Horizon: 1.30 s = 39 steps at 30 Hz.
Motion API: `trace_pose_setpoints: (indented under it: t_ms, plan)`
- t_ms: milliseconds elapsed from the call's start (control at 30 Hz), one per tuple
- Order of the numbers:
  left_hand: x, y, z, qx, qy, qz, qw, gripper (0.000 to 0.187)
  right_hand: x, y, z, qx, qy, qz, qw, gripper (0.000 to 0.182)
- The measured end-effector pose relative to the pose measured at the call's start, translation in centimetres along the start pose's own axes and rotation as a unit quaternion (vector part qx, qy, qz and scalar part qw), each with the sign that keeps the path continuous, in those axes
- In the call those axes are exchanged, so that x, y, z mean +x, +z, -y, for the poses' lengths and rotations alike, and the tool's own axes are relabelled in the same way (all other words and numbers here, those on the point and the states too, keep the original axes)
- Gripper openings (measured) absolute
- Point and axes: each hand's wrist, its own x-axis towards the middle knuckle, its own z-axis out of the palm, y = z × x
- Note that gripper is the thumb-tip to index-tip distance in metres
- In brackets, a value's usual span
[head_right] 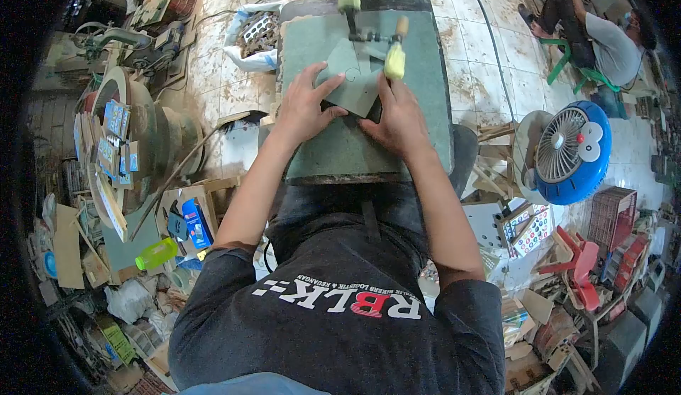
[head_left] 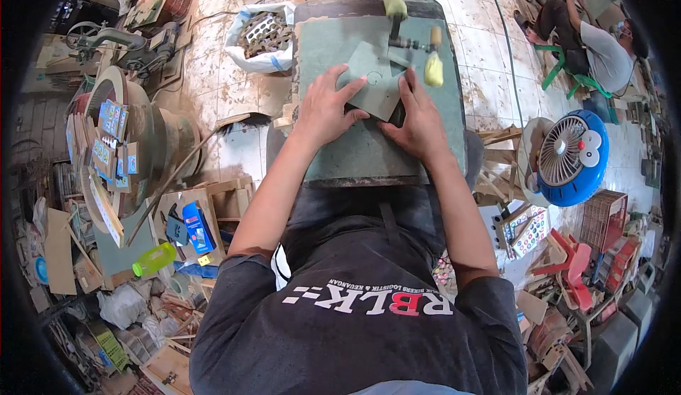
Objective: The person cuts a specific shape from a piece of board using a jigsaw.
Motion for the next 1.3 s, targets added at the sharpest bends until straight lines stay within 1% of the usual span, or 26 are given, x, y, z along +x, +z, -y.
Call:
trace_pose_setpoints:
  t_ms: [133, 200, 233, 433, 500, 533, 633, 700, 733, 800, 833, 900, 933, 1000, 1067, 1100, 1167, 1300]
  plan:
    - [-0.2, 0.0, -0.5, 0.008, -0.015, -0.010, 1.000, 0.070, 0.6, -0.5, -0.2, -0.018, 0.007, 0.020, 1.000, 0.101]
    - [-0.2, 0.0, -0.8, 0.010, -0.019, -0.013, 1.000, 0.070, 0.9, -1.1, 0.0, -0.023, 0.030, 0.065, 0.997, 0.101]
    - [-0.2, 0.0, -1.1, 0.016, -0.031, -0.012, 0.999, 0.070, 1.0, -1.0, -0.3, -0.023, 0.030, 0.064, 0.997, 0.101]
    - [-0.6, 0.7, -1.8, 0.023, -0.048, -0.030, 0.998, 0.070, 1.4, -1.3, -1.8, -0.017, -0.003, 0.075, 0.997, 0.101]
    - [-0.7, 1.0, -2.1, 0.023, -0.049, -0.040, 0.998, 0.070, 1.5, -1.3, -2.5, -0.010, -0.037, 0.078, 0.996, 0.103]
    - [-0.8, 1.1, -2.3, 0.024, -0.055, -0.048, 0.997, 0.071, 1.6, -1.3, -2.8, -0.010, -0.037, 0.077, 0.996, 0.103]
    - [-0.8, 1.4, -2.8, 0.025, -0.066, -0.056, 0.996, 0.071, 1.9, -1.3, -3.4, -0.037, -0.060, 0.079, 0.994, 0.105]
    - [-0.9, 1.5, -3.2, 0.025, -0.072, -0.057, 0.995, 0.071, 2.1, -1.7, -3.1, -0.002, -0.092, 0.057, 0.994, 0.105]
    - [-0.9, 1.5, -3.5, 0.029, -0.076, -0.064, 0.995, 0.072, 2.0, -2.0, -2.6, -0.002, -0.092, 0.057, 0.994, 0.105]
    - [-0.9, 1.5, -3.7, 0.034, -0.078, -0.071, 0.994, 0.072, 1.5, -2.6, -1.1, -0.041, 0.001, 0.086, 0.995, 0.103]
    - [-1.0, 1.6, -3.7, 0.030, -0.083, -0.064, 0.994, 0.072, 1.1, -2.3, -0.7, -0.040, 0.000, 0.085, 0.996, 0.103]
    - [-0.9, 1.5, -3.3, 0.026, -0.087, -0.060, 0.994, 0.072, 0.3, -1.3, -0.4, -0.048, 0.022, 0.048, 0.997, 0.098]
    - [-1.0, 1.4, -3.0, 0.012, -0.080, -0.052, 0.995, 0.072, 0.1, -0.7, -0.6, -0.048, 0.020, 0.049, 0.997, 0.098]
    - [-1.1, 0.9, -2.0, -0.004, -0.075, -0.044, 0.996, 0.072, -0.3, 0.2, -1.0, -0.048, -0.001, 0.005, 0.999, 0.094]
    - [-0.8, 0.1, -0.3, -0.013, -0.004, -0.018, 1.000, 0.070, -0.3, 0.3, -1.3, -0.040, -0.012, 0.000, 0.999, 0.092]
    - [-0.6, 0.2, 0.4, -0.014, -0.004, -0.017, 1.000, 0.070, -0.1, 0.3, -1.4, -0.033, -0.022, -0.007, 0.999, 0.091]
    - [-0.3, 0.7, 1.4, -0.040, 0.036, 0.001, 0.999, 0.070, 0.1, 0.3, -1.8, -0.036, -0.026, -0.005, 0.999, 0.091]
    - [-0.4, 1.0, 1.2, -0.046, 0.029, -0.006, 0.998, 0.071, 0.5, -0.3, -2.0, -0.027, -0.038, 0.004, 0.999, 0.089]
